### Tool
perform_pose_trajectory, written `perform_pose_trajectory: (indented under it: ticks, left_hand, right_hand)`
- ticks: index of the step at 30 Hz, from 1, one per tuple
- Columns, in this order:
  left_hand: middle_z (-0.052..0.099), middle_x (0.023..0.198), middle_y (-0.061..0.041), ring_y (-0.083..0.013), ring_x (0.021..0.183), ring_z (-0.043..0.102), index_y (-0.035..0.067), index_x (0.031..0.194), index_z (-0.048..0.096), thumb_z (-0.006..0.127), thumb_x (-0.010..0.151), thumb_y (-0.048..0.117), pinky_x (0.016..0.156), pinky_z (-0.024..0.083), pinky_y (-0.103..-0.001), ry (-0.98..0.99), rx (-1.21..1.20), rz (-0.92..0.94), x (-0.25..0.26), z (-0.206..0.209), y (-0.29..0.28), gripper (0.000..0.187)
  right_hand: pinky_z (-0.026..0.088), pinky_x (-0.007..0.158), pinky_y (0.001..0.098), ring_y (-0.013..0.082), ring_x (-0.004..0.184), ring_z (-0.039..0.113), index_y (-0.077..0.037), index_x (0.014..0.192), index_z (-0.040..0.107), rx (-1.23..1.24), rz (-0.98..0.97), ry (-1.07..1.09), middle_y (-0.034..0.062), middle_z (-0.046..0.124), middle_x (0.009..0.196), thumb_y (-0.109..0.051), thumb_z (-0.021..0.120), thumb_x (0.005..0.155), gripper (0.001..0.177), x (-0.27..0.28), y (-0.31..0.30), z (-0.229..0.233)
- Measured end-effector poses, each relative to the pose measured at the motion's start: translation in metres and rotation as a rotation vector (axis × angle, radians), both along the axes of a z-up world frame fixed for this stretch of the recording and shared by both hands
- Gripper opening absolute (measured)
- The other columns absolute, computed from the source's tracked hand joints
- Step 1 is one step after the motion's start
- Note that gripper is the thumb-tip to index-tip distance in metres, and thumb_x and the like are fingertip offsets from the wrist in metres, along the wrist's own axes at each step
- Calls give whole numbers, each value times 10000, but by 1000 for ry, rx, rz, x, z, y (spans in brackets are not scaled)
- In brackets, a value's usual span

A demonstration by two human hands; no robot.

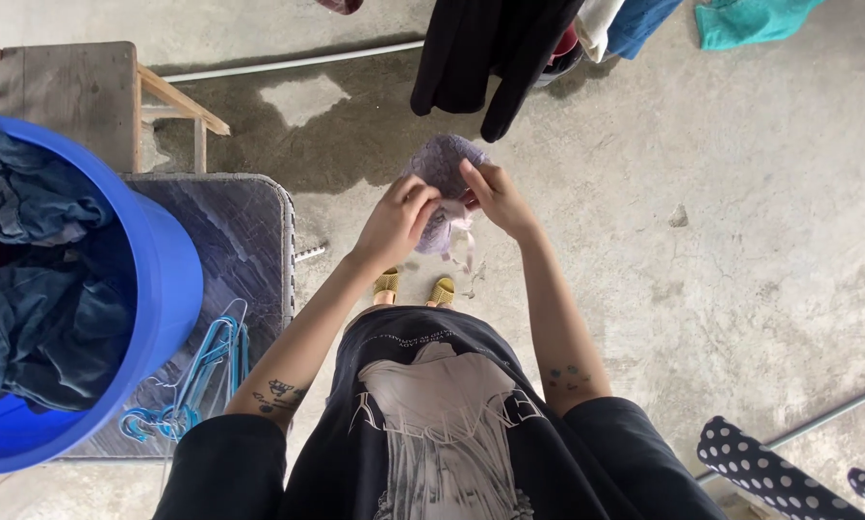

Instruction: The person takes wet clothes from a blue basin and hangs them on a drying rack and clothesline. They use clothespins and hangers to secure items such as a towel, shorts, a bra, a shirt, and jeans. The person spreads the items out to avoid overlap while hanging them.

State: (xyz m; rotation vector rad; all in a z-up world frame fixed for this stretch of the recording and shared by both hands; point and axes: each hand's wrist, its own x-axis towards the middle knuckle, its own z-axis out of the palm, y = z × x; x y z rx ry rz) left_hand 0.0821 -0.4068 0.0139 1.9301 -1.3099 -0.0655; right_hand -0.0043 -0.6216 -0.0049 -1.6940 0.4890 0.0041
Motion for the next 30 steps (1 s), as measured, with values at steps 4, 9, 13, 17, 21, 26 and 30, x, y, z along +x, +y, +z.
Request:
perform_pose_trajectory:
  ticks: [4,9,13,17,21,26,30]
  left_hand:
    - [634,951,-133,-409,880,708,65,1030,669,575,1112,190,764,583,-459,206,-43,51,16,11,-9,176]
    - [617,898,-180,-432,883,683,56,1010,638,555,1109,204,752,539,-459,331,62,-116,49,36,-1,197]
    - [686,972,-214,-379,937,673,0,1060,679,941,768,322,863,518,-451,588,277,-347,61,43,17,508]
    - [649,1074,-158,-432,1015,703,19,1050,676,920,686,11,935,580,-494,301,343,-338,69,8,18,439]
    - [586,1066,-12,-320,972,728,147,956,599,735,774,-71,851,608,-420,76,121,-75,68,-10,17,315]
    - [641,917,32,-232,867,721,166,800,601,724,763,-102,739,590,-314,120,-272,152,67,-13,13,297]
    - [606,879,3,-216,862,696,138,748,560,710,777,-100,730,577,-283,140,-394,263,62,-2,11,283]
  right_hand:
    - [548,938,486,256,1035,611,83,1185,653,-63,324,-171,219,708,1017,-148,1011,707,640,-1,18,54]
    - [477,763,307,128,821,554,-5,1003,683,0,312,-111,16,622,819,-140,874,888,261,-6,20,43]
    - [380,610,198,45,660,514,-79,780,672,165,336,12,-96,530,674,-132,854,865,208,-6,34,94]
    - [386,579,193,44,620,550,-72,789,710,278,266,40,-59,598,639,-140,813,878,153,-15,12,21]
    - [455,563,199,57,582,618,0,909,764,343,67,-18,3,654,629,-73,807,886,88,-27,8,-1]
    - [509,604,173,54,629,652,48,1026,764,322,-27,-106,36,699,682,-8,849,871,186,-31,18,20]
    - [555,714,207,78,735,676,13,1063,754,155,-142,-229,46,704,778,-40,871,886,219,-25,28,39]
